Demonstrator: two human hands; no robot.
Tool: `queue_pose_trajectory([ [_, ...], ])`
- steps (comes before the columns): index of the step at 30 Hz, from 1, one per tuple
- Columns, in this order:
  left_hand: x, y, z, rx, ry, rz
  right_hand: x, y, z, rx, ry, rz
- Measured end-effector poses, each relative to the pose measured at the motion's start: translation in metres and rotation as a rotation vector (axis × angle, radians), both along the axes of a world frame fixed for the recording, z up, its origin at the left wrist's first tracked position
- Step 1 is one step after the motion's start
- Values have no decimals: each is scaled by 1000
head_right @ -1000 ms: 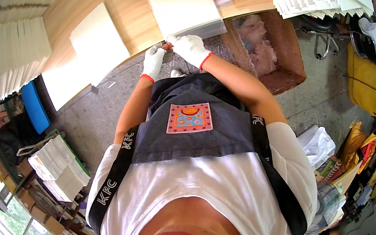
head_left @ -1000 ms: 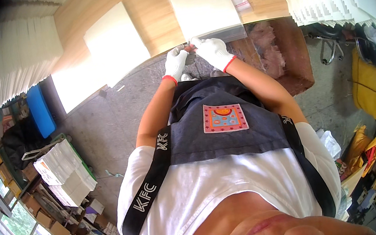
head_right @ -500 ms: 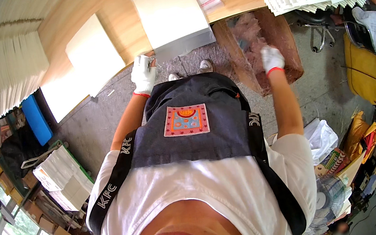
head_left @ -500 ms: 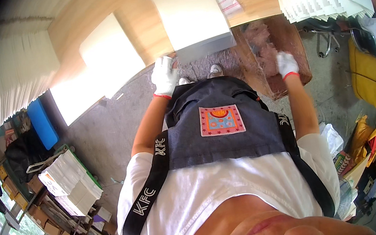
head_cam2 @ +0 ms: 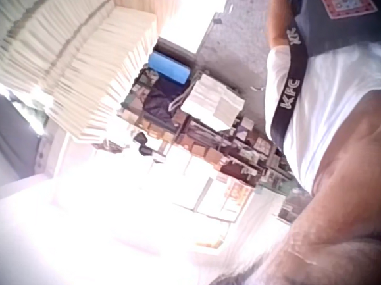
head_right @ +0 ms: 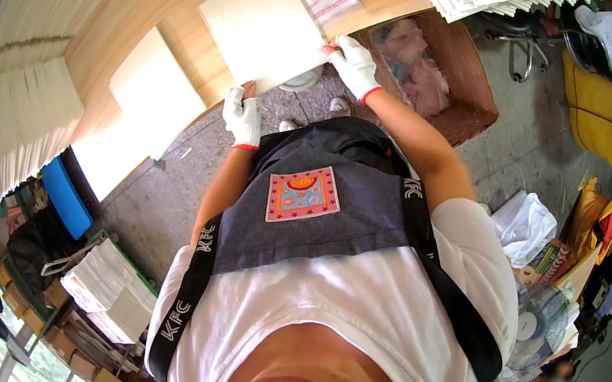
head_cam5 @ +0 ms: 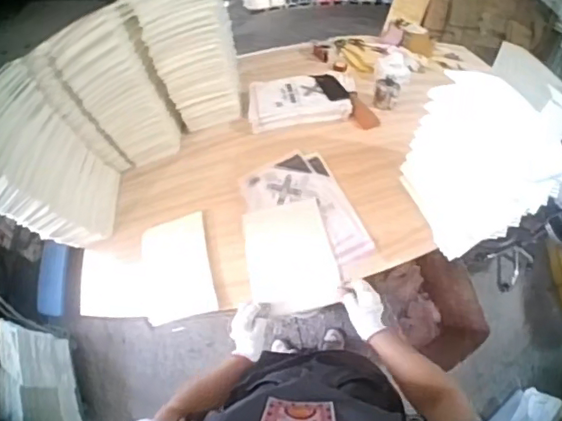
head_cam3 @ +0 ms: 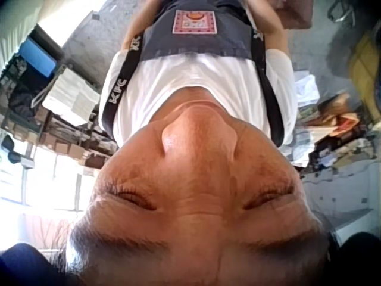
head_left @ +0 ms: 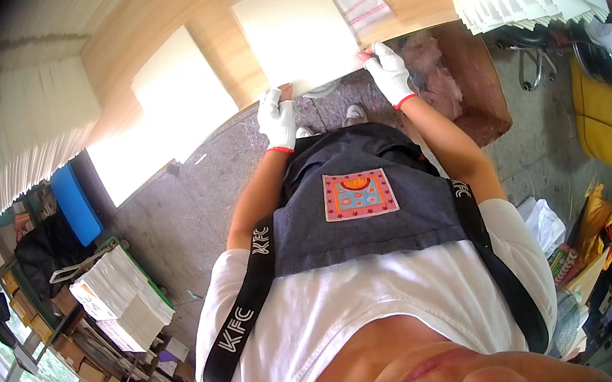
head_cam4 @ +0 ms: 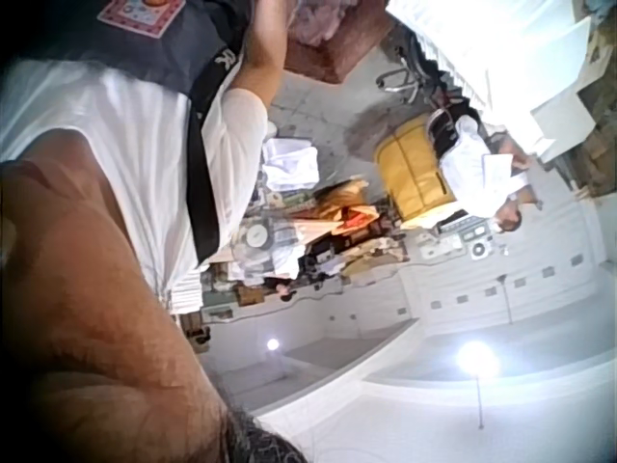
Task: The person repeatedly picks up white rectangular booklets and inserts them into clear plastic sleeves. They then place the packaged items onto a growing stack on the table. The process is repetitive and involves handling stacks of booklets and sleeves.
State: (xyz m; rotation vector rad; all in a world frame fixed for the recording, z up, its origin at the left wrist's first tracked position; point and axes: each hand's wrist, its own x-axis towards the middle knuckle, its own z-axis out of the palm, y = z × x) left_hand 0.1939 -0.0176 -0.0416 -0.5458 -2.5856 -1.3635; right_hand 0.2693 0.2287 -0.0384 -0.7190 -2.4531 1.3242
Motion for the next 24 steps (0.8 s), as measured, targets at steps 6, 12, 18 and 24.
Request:
queue_pose_trajectory([
  [6, 6, 15, 4, 309, -357, 267, 0, -1, -18, -252, -152, -177],
  [12, 3, -33, -17, -54, -456, 309, 1, 4, 30, -539, -394, -161],
  [18, 4, -2, 59, 398, -920, 191, 6, 2, 20, -793, -321, 79],
  [24, -7, -66, 55, 346, -414, 247, -22, -43, 42, -819, -281, 351],
])
